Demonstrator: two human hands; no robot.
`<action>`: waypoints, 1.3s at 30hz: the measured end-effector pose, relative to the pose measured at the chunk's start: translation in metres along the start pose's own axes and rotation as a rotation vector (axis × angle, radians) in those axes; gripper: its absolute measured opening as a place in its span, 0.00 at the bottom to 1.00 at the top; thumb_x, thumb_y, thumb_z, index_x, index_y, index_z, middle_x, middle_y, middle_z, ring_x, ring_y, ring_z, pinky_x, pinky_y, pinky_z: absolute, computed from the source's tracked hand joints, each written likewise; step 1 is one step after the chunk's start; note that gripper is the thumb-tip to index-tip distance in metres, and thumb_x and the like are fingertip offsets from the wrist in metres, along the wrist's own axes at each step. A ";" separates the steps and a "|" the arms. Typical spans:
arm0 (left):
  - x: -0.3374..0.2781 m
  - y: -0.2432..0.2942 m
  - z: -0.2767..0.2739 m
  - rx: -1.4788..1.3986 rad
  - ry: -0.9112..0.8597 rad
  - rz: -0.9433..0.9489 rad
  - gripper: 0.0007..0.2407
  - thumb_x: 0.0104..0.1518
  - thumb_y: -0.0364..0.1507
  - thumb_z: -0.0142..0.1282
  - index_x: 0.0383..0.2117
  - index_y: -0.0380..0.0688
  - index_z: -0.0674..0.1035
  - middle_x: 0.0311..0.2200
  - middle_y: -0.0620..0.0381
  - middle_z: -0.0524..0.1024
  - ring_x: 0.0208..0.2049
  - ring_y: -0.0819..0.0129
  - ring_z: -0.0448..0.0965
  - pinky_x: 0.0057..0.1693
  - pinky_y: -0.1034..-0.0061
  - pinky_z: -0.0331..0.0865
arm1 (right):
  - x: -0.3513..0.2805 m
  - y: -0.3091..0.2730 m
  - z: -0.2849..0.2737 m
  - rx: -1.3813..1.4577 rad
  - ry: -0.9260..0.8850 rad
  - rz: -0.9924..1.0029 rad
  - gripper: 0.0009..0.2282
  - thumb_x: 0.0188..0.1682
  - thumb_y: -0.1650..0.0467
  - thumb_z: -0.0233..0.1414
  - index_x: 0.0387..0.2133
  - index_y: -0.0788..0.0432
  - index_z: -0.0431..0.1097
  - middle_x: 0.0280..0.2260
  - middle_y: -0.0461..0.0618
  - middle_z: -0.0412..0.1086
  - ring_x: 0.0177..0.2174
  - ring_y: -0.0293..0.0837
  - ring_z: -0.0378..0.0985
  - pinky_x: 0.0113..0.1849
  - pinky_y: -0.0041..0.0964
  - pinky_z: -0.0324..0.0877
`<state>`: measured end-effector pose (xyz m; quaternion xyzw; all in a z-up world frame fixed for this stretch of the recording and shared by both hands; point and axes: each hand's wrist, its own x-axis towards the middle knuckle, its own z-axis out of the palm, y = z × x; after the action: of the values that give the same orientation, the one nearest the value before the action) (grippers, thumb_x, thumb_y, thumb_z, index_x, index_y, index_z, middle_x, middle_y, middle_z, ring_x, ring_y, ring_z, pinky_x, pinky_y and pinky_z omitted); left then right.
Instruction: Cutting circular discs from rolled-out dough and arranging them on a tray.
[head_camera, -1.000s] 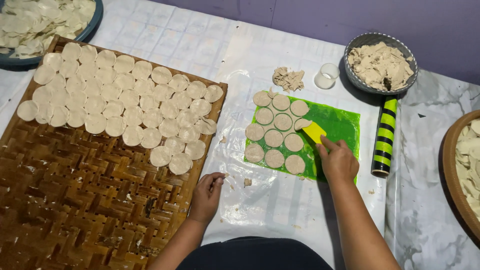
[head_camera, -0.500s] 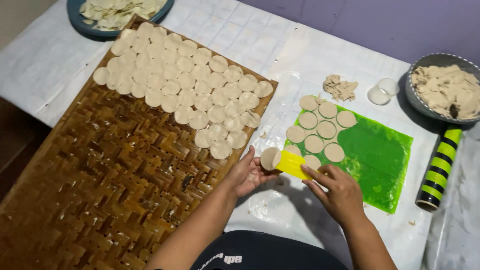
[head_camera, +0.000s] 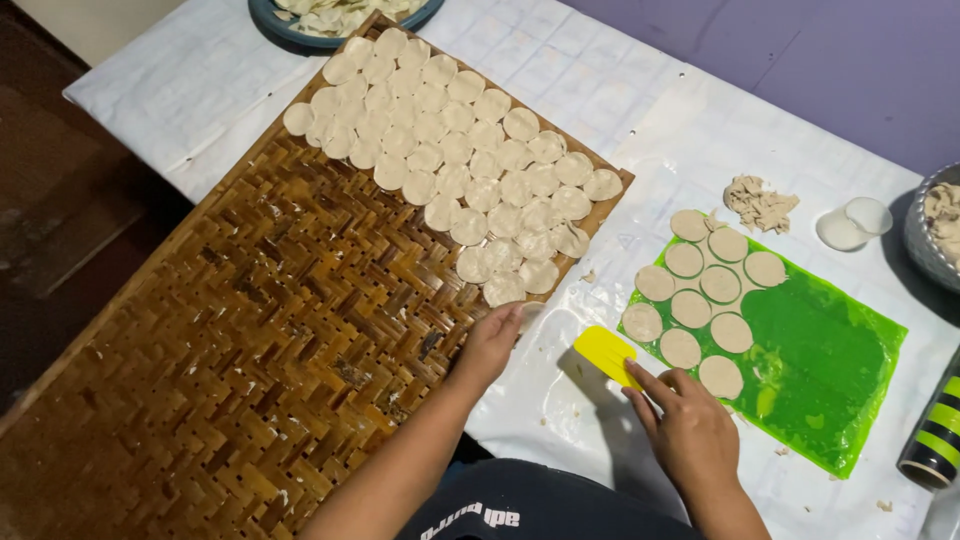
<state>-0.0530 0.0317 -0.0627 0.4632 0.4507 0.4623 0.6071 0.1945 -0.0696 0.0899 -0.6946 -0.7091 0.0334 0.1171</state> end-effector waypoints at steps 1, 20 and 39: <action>-0.003 0.004 -0.008 0.000 0.004 0.000 0.20 0.70 0.39 0.45 0.52 0.32 0.79 0.43 0.49 0.83 0.44 0.71 0.81 0.52 0.77 0.73 | -0.003 0.001 0.001 0.001 -0.002 -0.003 0.14 0.44 0.59 0.59 0.44 0.37 0.80 0.28 0.43 0.73 0.28 0.46 0.78 0.31 0.43 0.72; -0.007 0.045 -0.060 0.759 0.351 0.226 0.17 0.53 0.16 0.52 0.48 0.42 0.82 0.50 0.48 0.73 0.54 0.53 0.74 0.61 0.65 0.68 | -0.033 0.023 0.011 -0.015 -0.075 0.195 0.16 0.46 0.56 0.56 0.48 0.31 0.77 0.33 0.37 0.75 0.30 0.41 0.80 0.31 0.39 0.74; -0.047 0.058 0.015 1.036 0.110 0.522 0.24 0.61 0.29 0.52 0.64 0.40 0.64 0.67 0.41 0.59 0.71 0.43 0.54 0.72 0.51 0.50 | 0.013 0.174 0.041 -0.136 0.077 0.686 0.15 0.54 0.55 0.53 0.53 0.34 0.77 0.41 0.51 0.75 0.40 0.53 0.80 0.38 0.50 0.74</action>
<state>-0.0546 -0.0083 0.0019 0.7709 0.5200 0.3390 0.1430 0.3554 -0.0466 0.0151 -0.8992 -0.4303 -0.0025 0.0793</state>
